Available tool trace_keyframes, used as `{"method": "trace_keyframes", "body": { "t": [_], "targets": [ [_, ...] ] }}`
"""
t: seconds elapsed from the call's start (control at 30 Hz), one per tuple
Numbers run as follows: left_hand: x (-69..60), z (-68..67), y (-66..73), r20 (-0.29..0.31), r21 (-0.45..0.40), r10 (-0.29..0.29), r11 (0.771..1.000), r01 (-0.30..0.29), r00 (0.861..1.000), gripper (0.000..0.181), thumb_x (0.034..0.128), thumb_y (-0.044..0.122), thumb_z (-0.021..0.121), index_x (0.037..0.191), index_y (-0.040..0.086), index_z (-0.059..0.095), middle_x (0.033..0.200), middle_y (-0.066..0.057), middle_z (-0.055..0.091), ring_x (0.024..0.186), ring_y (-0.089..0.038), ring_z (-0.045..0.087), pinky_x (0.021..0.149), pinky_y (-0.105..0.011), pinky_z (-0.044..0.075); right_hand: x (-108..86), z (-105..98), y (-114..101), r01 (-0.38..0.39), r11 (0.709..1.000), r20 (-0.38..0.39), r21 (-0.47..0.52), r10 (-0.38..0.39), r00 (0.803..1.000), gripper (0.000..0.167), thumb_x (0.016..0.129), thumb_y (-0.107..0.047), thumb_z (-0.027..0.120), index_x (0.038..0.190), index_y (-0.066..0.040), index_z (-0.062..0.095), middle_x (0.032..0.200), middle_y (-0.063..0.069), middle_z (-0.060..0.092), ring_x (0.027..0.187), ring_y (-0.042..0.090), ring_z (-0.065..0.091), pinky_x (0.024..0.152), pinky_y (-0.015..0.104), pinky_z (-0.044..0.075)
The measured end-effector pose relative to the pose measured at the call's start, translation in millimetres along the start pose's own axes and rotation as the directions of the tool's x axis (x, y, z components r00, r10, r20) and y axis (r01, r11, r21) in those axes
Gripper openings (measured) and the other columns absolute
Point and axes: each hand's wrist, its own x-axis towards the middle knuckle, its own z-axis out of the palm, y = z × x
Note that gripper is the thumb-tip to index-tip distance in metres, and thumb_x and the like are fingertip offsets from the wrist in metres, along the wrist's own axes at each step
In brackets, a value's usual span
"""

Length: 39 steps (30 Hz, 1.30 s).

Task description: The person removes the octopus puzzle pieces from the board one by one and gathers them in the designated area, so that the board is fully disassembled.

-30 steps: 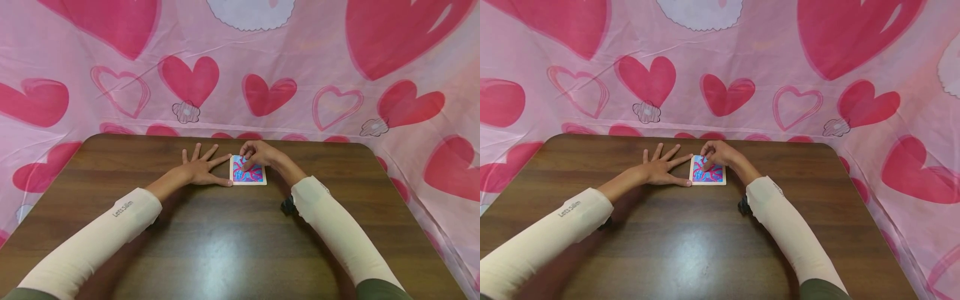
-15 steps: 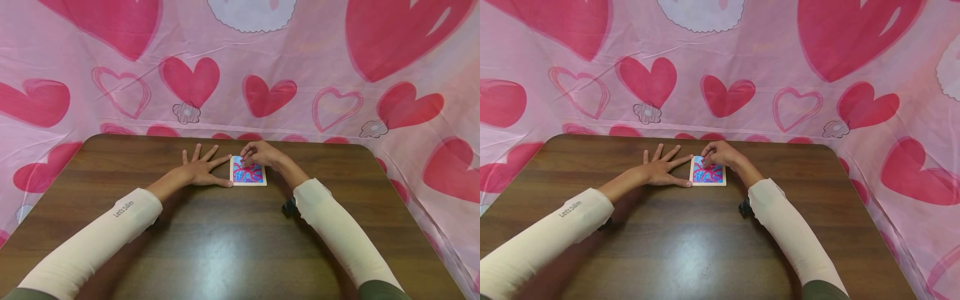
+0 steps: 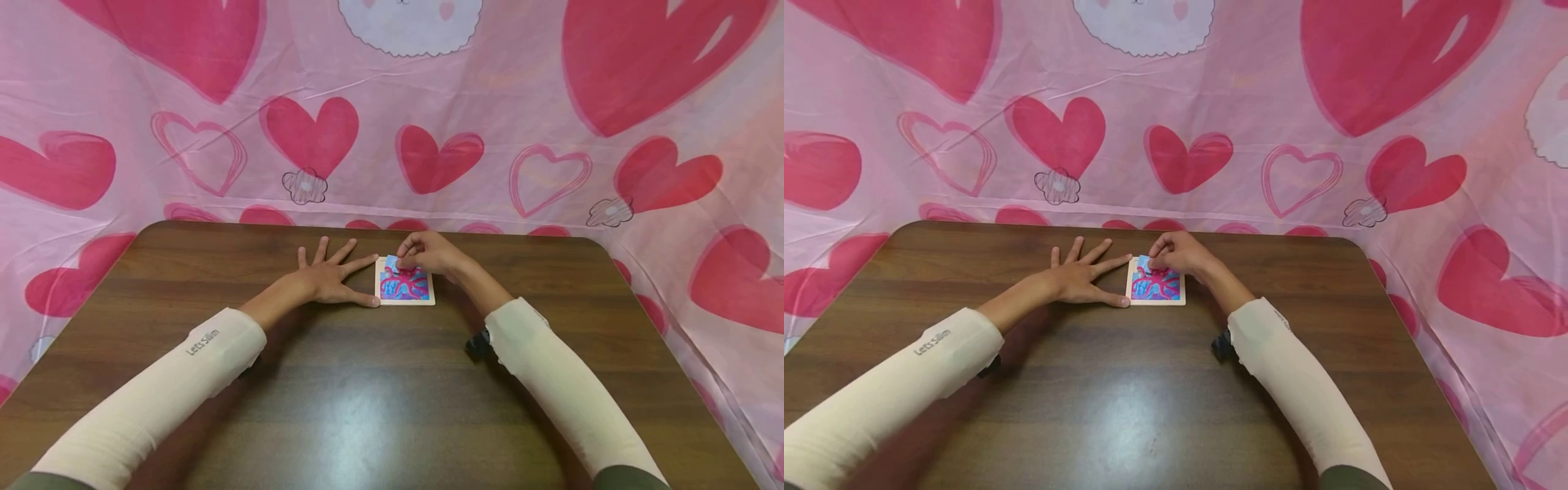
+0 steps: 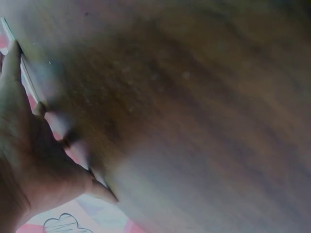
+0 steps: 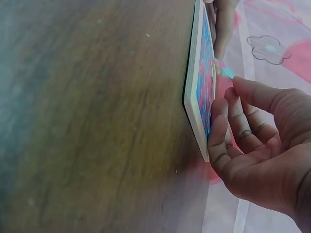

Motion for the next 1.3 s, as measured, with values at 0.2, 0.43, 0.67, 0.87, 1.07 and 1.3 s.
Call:
{"method": "trace_keyframes", "body": {
  "t": [0.2,0.43,0.67,0.87,1.07,1.3],
  "targets": [
    [1.0,-1.5,0.4,0.012,0.004,-0.008,1.000,0.008,1.000,0.111,0.0846,0.101,0.060,0.176,0.061,0.012,0.193,0.006,-0.014,0.172,-0.055,-0.027,0.128,-0.087,-0.018,-6.1,-1.4,3.8,0.014,0.999,-0.010,0.043,-0.013,1.000,0.020,0.102,-0.012,0.083,0.116,-0.002,0.073,0.101,0.004,0.074,0.094,0.019,0.069,0.081,0.028,0.057],
    [2.7,-4.4,1.0,0.016,0.017,-0.013,1.000,0.013,1.000,0.111,0.0847,0.100,0.061,0.176,0.060,0.014,0.193,0.003,-0.012,0.172,-0.057,-0.024,0.128,-0.088,-0.015,-17.2,-10.8,8.0,0.030,0.996,-0.036,0.090,-0.027,0.999,0.021,0.103,-0.011,0.081,0.118,0.001,0.072,0.102,0.007,0.074,0.093,0.021,0.071,0.078,0.030,0.063],
    [1.9,-6.6,2.1,0.029,0.034,-0.022,0.999,0.021,0.999,0.111,0.0854,0.099,0.062,0.177,0.060,0.013,0.193,0.003,-0.013,0.172,-0.056,-0.024,0.129,-0.088,-0.014,-25.9,-24.8,17.5,0.020,0.989,-0.039,0.148,-0.015,0.999,0.021,0.104,-0.006,0.079,0.119,0.005,0.069,0.102,0.009,0.075,0.091,0.019,0.075,0.084,0.034,0.068],
    [2.4,-7.8,3.5,0.028,0.030,-0.014,0.999,0.013,1.000,0.112,0.0853,0.099,0.063,0.177,0.059,0.013,0.193,0.003,-0.013,0.172,-0.056,-0.025,0.129,-0.088,-0.015,-32.7,-39.6,28.5,-0.002,0.987,-0.045,0.159,0.009,0.999,0.023,0.106,-0.006,0.077,0.123,0.006,0.067,0.105,0.011,0.077,0.093,0.020,0.080,0.083,0.031,0.068],
    [1.9,-7.0,4.6,0.039,0.029,-0.014,0.999,0.012,0.999,0.112,0.0857,0.098,0.063,0.177,0.059,0.013,0.193,0.003,-0.014,0.172,-0.055,-0.025,0.128,-0.088,-0.015,-37.0,-50.8,39.6,-0.022,0.987,-0.055,0.158,0.031,0.998,0.026,0.106,-0.006,0.077,0.125,0.008,0.066,0.103,0.009,0.077,0.091,0.018,0.078,0.081,0.030,0.068],
    [0.4,-8.0,4.9,0.040,0.027,-0.019,0.999,0.018,0.999,0.111,0.0862,0.097,0.063,0.178,0.058,0.013,0.193,0.002,-0.013,0.172,-0.055,-0.025,0.128,-0.088,-0.016,-39.0,-62.6,45.0,-0.047,0.990,-0.069,0.135,0.057,0.996,0.030,0.106,-0.008,0.077,0.129,0.009,0.067,0.104,0.008,0.079,0.089,0.015,0.077,0.081,0.028,0.066]
  ]
}}
